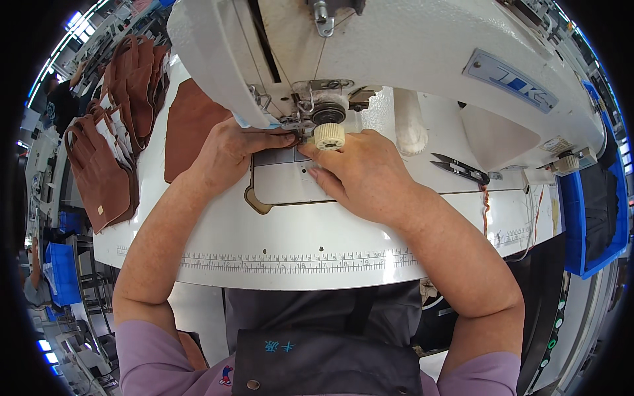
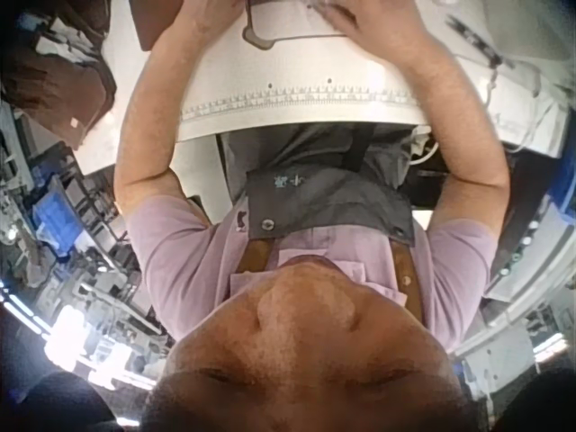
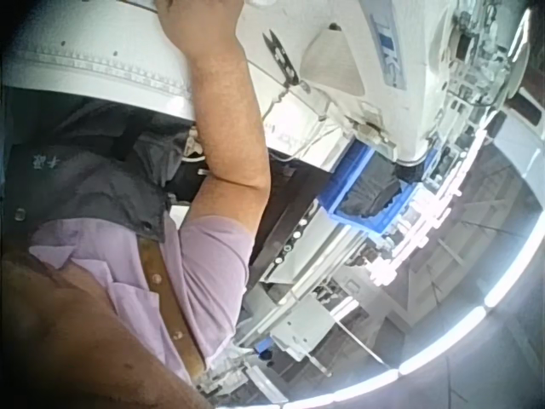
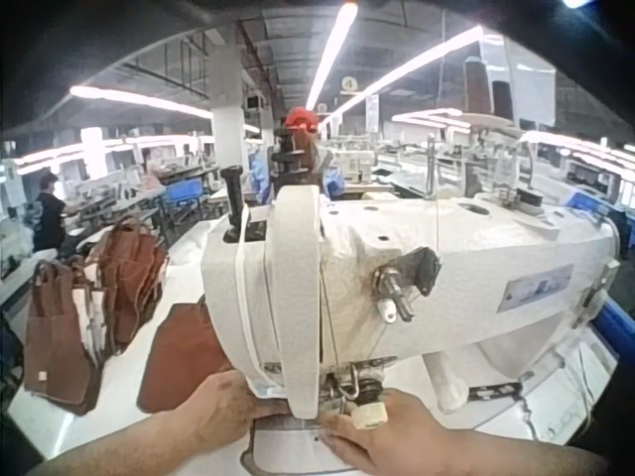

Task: The person sews the edges of brown fabric bags using an industrial sewing machine and trims excess thread with scissors. They handle multiple bags, flipping them to check the interior and exterior, and place finished items aside.

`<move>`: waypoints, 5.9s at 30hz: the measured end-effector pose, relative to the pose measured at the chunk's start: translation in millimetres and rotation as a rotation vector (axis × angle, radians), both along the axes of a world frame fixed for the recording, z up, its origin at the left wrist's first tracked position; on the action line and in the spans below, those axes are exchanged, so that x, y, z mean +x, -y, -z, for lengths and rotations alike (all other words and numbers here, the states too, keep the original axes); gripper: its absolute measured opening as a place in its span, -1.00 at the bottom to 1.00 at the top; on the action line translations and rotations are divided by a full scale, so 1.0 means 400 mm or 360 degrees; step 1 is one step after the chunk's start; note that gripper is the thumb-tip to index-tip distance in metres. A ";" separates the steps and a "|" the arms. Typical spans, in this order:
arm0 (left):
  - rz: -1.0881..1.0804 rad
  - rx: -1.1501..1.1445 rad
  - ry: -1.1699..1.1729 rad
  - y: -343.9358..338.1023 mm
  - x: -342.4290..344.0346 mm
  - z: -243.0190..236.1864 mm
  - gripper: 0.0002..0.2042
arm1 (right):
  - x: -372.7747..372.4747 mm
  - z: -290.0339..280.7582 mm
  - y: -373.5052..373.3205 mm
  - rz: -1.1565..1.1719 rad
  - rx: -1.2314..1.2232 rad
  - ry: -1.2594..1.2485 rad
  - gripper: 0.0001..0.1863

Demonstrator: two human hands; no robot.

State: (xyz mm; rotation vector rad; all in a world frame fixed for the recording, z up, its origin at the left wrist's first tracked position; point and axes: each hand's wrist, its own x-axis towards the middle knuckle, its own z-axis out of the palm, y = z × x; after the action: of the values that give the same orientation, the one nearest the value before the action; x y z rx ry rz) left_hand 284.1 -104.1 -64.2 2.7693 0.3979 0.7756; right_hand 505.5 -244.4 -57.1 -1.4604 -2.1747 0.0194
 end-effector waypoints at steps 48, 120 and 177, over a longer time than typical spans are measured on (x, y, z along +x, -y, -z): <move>-0.0448 -0.0052 -0.0067 0.183 0.030 0.015 -0.62 | 0.014 0.018 -0.006 -0.0022 0.0198 -0.0030 -0.85; -0.0202 0.0546 0.0054 0.517 -0.183 0.063 -0.76 | -0.208 0.061 0.392 0.0100 0.0284 -0.0396 -0.72; -0.0008 -0.0055 -0.0164 0.151 -0.036 -0.024 -0.54 | -0.089 -0.003 0.113 -0.0435 0.0264 -0.0004 -0.86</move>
State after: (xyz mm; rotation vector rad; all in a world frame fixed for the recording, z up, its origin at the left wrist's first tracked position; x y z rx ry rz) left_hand 269.9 -164.4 -54.4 2.7846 0.4339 0.6224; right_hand 469.8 -289.5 -55.7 -1.0655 -2.2978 -0.0619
